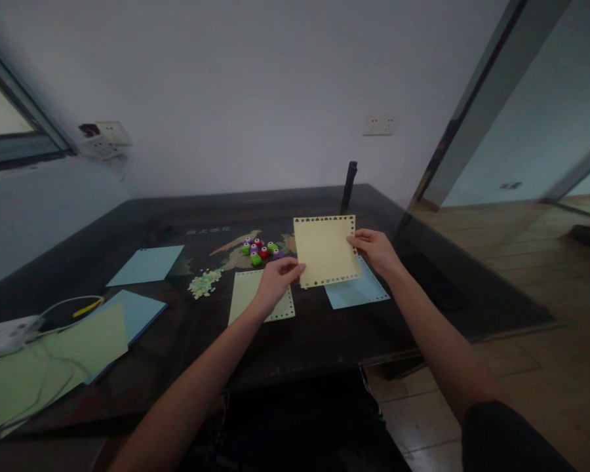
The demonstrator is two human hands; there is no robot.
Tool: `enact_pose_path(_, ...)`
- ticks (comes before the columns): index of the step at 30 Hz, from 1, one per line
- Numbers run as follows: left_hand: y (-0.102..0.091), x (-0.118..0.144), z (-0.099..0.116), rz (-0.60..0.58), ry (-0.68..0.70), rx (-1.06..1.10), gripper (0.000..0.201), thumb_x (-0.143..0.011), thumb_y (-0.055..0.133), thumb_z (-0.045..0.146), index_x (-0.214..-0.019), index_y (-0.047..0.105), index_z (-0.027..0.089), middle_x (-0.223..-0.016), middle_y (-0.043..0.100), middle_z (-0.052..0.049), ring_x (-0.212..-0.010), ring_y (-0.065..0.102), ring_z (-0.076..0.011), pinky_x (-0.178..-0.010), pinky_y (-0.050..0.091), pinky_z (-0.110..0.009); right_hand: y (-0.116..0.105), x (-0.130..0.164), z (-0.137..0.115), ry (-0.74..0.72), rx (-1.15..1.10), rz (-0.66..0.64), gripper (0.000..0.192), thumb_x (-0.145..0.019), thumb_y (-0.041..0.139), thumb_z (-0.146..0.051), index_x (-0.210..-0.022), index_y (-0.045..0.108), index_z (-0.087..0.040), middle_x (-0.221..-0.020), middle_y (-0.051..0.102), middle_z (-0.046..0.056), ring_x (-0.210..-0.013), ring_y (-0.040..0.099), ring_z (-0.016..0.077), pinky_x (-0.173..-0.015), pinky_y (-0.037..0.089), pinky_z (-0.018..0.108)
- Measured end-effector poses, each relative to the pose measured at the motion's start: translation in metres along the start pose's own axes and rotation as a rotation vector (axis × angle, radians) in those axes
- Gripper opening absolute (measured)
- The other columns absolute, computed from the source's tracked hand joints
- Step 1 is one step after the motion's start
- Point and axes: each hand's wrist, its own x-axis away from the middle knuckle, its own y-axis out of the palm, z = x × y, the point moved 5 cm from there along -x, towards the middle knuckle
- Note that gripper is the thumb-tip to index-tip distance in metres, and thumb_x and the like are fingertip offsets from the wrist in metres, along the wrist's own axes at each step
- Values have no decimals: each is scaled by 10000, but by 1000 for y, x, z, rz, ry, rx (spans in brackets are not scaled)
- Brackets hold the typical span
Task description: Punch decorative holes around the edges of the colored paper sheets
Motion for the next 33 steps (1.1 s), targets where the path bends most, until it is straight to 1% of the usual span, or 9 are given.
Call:
enact_pose_path(3,18,-9,11,-16,36,21,231,-707,666,272,-888,609,141,-668,629,-4,-597,583,-120,-589,478,-240,-20,2,-5,-36,44,53,324,-570,751,-411,-747,632,-167,-718,673,35,-626,598,149,-627,469,292)
enact_pose_path(8,45,-24,2,60,83,-60,555,-692,669,169,-1197,441,171,-625,611,43,-568,596,-112,-574,464,-214,-50,2,8,-6,131,138,363,-587,721,-424,-823,633,-162,-713,674,44,-597,596,156,-568,457,285)
enact_pose_path(9,50,-25,-4,46,63,-91,530,-696,663,167,-1182,453,172,-614,610,46,-556,597,-112,-564,460,-210,-55,2,14,9,164,153,374,-594,714,-412,-856,634,-157,-696,669,40,-580,588,154,-551,451,282)
enact_pose_path(11,59,-22,-16,-15,17,-185,330,-721,635,175,-1037,542,162,-594,614,36,-538,602,-114,-550,452,-207,-63,4,26,46,242,163,382,-608,703,-365,-910,633,-142,-656,651,26,-551,570,147,-530,441,275)
enact_pose_path(14,68,-15,-30,-119,-3,-371,60,-748,592,182,-802,608,161,-587,634,14,-554,617,-119,-577,452,-213,-66,7,38,100,350,84,336,-638,683,-288,-931,639,-130,-624,631,15,-542,557,136,-526,430,258)
enact_pose_path(17,70,-9,-37,-173,3,-488,59,-752,575,181,-784,625,172,-592,648,15,-573,627,-123,-615,455,-223,-65,10,42,150,411,-8,253,-667,663,-250,-889,640,-129,-604,617,12,-519,532,121,-495,404,236)
enact_pose_path(22,71,-8,-42,-208,-6,-562,92,-759,573,203,-827,628,176,-624,668,7,-611,644,-135,-646,462,-236,-62,12,41,189,452,-44,137,-666,664,-227,-757,613,-139,-537,573,-5,-471,492,109,-468,380,235)
enact_pose_path(28,73,-5,-45,-244,-6,-651,137,-754,595,217,-881,630,183,-635,677,7,-656,653,-155,-681,470,-257,-59,14,44,203,498,-62,181,-635,705,-292,-669,592,-156,-496,552,-9,-448,472,105,-438,344,235)
enact_pose_path(33,75,-2,-39,-258,20,-720,141,-756,586,200,-888,633,184,-652,682,-2,-683,645,-163,-687,460,-259,-61,13,46,211,520,-66,145,-636,688,-259,-669,599,-150,-489,544,-19,-433,453,96,-432,327,230)
